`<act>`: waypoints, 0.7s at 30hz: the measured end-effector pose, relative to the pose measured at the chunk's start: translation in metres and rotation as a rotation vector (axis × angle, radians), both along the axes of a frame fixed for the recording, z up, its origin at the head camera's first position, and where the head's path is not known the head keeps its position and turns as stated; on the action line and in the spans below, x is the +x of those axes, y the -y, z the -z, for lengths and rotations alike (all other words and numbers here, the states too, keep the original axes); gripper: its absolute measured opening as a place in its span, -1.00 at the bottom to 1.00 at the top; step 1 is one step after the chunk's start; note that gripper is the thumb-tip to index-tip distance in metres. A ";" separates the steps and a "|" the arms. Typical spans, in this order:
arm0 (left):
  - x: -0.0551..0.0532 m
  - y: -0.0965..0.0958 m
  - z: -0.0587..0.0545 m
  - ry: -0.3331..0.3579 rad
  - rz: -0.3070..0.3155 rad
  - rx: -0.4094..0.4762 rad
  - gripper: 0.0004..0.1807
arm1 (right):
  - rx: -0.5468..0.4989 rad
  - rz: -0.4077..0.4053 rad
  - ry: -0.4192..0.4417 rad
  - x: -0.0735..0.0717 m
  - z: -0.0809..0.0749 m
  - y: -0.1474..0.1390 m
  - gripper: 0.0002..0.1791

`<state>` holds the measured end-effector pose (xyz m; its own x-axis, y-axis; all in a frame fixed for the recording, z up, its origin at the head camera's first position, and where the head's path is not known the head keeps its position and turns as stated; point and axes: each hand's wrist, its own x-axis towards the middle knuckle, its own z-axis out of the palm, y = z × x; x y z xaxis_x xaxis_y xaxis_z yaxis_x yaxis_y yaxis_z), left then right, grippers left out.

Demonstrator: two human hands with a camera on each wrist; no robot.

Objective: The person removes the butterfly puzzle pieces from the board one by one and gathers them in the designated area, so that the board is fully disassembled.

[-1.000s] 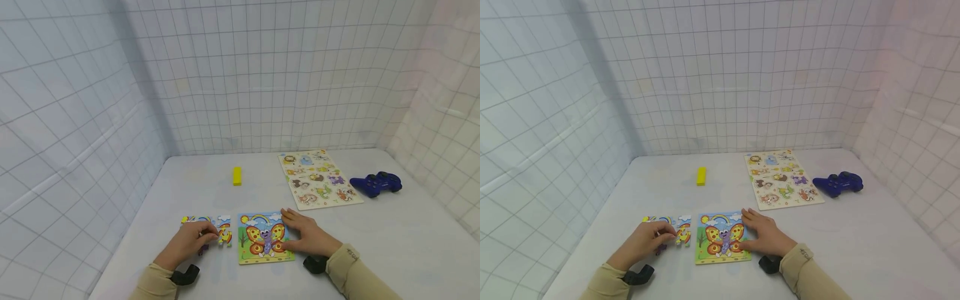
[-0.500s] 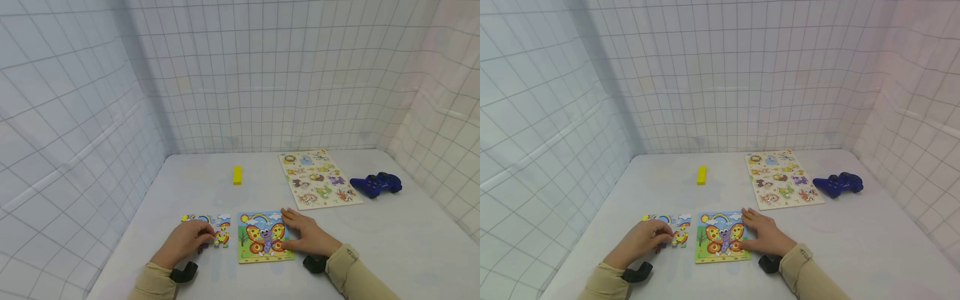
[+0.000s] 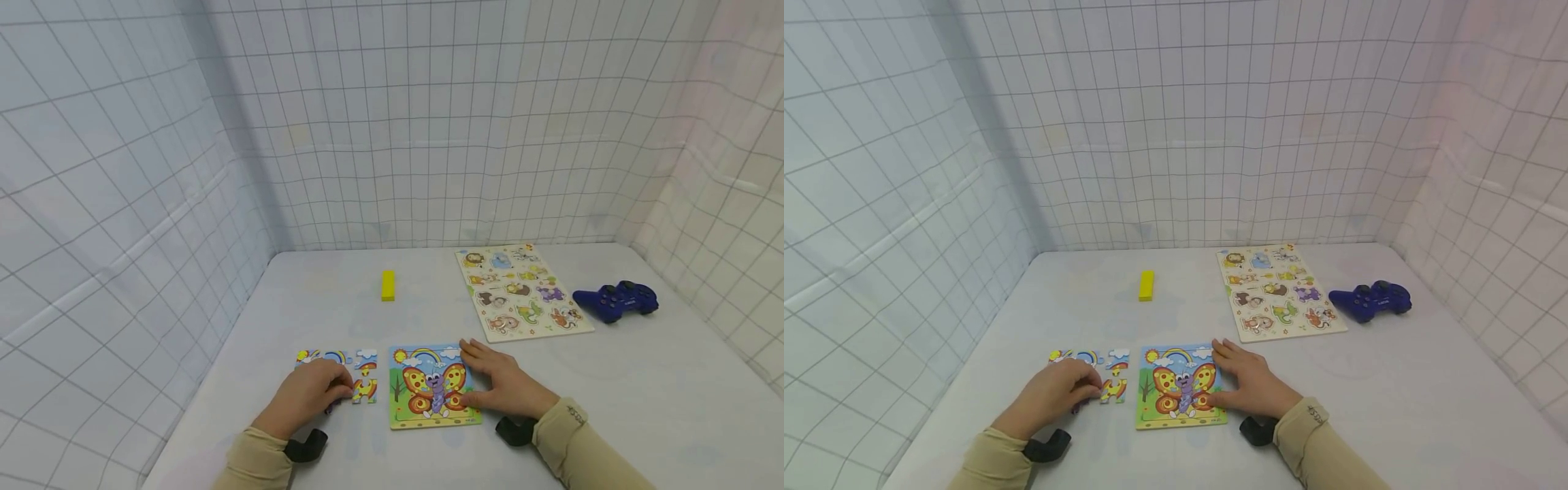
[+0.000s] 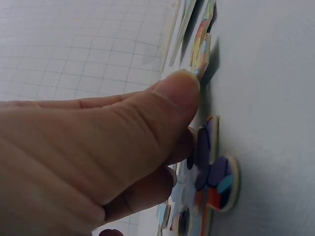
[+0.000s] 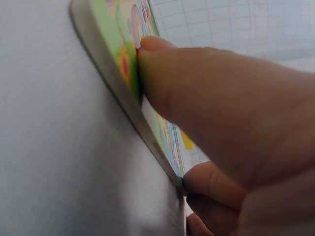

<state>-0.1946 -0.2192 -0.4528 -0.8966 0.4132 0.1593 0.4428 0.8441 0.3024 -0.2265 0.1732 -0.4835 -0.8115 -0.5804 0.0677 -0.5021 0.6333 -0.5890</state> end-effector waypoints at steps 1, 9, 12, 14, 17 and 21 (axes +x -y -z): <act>0.000 0.000 0.000 -0.009 -0.003 -0.008 -0.88 | -0.001 0.000 -0.001 0.000 0.000 0.000 0.04; 0.005 -0.004 -0.006 -0.066 -0.103 -0.011 -0.91 | 0.001 0.001 0.008 0.000 0.000 0.002 0.03; 0.009 -0.018 -0.003 -0.108 -0.067 0.012 -0.78 | 0.004 -0.001 0.001 -0.001 0.000 0.002 0.03; 0.012 -0.031 0.002 -0.114 0.003 -0.018 -0.57 | 0.007 -0.001 -0.002 -0.001 0.000 0.002 0.03; 0.015 -0.050 0.011 -0.084 0.128 -0.103 -0.26 | 0.006 -0.001 0.000 -0.001 0.000 0.001 0.03; 0.019 -0.066 0.015 -0.102 0.184 -0.161 -0.18 | 0.005 0.009 0.008 0.000 -0.002 0.000 0.01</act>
